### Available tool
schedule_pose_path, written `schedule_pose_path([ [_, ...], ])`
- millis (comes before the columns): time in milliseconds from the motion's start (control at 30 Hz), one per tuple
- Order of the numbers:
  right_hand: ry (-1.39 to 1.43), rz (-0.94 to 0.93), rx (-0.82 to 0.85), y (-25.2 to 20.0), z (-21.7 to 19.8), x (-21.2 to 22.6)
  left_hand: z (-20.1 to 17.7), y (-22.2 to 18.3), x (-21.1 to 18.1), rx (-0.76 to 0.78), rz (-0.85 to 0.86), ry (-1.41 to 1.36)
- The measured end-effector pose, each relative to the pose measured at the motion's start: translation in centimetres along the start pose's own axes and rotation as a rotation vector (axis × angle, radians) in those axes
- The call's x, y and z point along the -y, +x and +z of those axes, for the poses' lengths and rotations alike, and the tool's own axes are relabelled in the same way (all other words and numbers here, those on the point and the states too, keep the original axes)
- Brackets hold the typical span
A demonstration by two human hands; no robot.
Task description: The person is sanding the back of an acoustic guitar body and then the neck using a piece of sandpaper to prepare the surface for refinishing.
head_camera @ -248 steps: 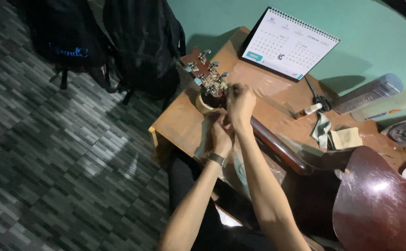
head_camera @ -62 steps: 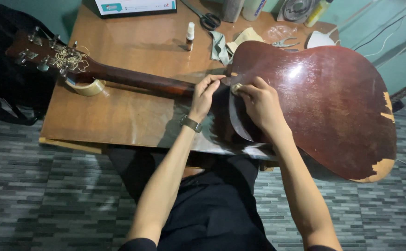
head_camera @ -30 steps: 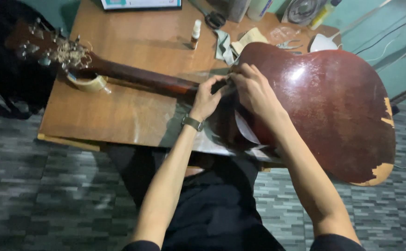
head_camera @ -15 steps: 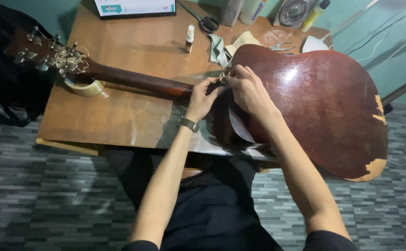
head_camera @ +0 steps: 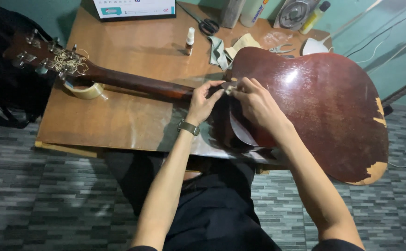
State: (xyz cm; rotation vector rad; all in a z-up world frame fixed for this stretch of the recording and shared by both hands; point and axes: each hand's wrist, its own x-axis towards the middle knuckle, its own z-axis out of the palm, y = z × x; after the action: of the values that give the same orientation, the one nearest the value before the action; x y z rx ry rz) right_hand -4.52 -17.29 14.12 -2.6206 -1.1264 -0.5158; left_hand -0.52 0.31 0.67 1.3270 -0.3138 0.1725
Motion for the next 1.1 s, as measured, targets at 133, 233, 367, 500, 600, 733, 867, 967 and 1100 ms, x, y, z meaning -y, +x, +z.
schedule_pose_path([
  [133, -0.045, -0.027, 0.008, 0.7, 1.2, -0.8, 0.1, 0.1, -0.3, -0.006, 0.01, -0.024],
  [233, -0.081, -0.041, -0.03, 1.3, 1.9, -1.4, 0.1, 0.4, -0.2, -0.005, 0.063, 0.045],
  [367, -0.073, -0.026, 0.014, 0.4, 0.9, -0.7, 0.1, 0.0, -0.9, -0.003, 0.008, -0.024],
  [500, -0.097, -0.031, -0.008, 2.0, 2.4, -2.0, 0.0, 0.6, 1.1, -0.006, 0.04, 0.039],
  [600, -0.094, 0.0, 0.008, 1.3, 2.0, -1.2, -0.1, 0.1, -0.1, 0.011, 0.012, 0.017],
  [733, -0.083, 0.031, 0.056, 0.3, 1.0, -0.2, -0.1, 0.1, 0.6, -0.011, 0.011, -0.022],
  [867, -0.157, 0.004, 0.019, 0.7, 3.7, -2.7, -0.1, 0.1, 1.9, -0.008, 0.031, 0.058],
  [967, -0.157, 0.006, 0.044, 0.0, 1.5, -1.0, -0.1, 0.3, 0.8, -0.014, 0.014, 0.049],
  [1100, -0.184, 0.008, 0.11, -3.7, -0.6, -0.9, -0.1, 0.1, -0.6, -0.009, 0.005, 0.009],
])
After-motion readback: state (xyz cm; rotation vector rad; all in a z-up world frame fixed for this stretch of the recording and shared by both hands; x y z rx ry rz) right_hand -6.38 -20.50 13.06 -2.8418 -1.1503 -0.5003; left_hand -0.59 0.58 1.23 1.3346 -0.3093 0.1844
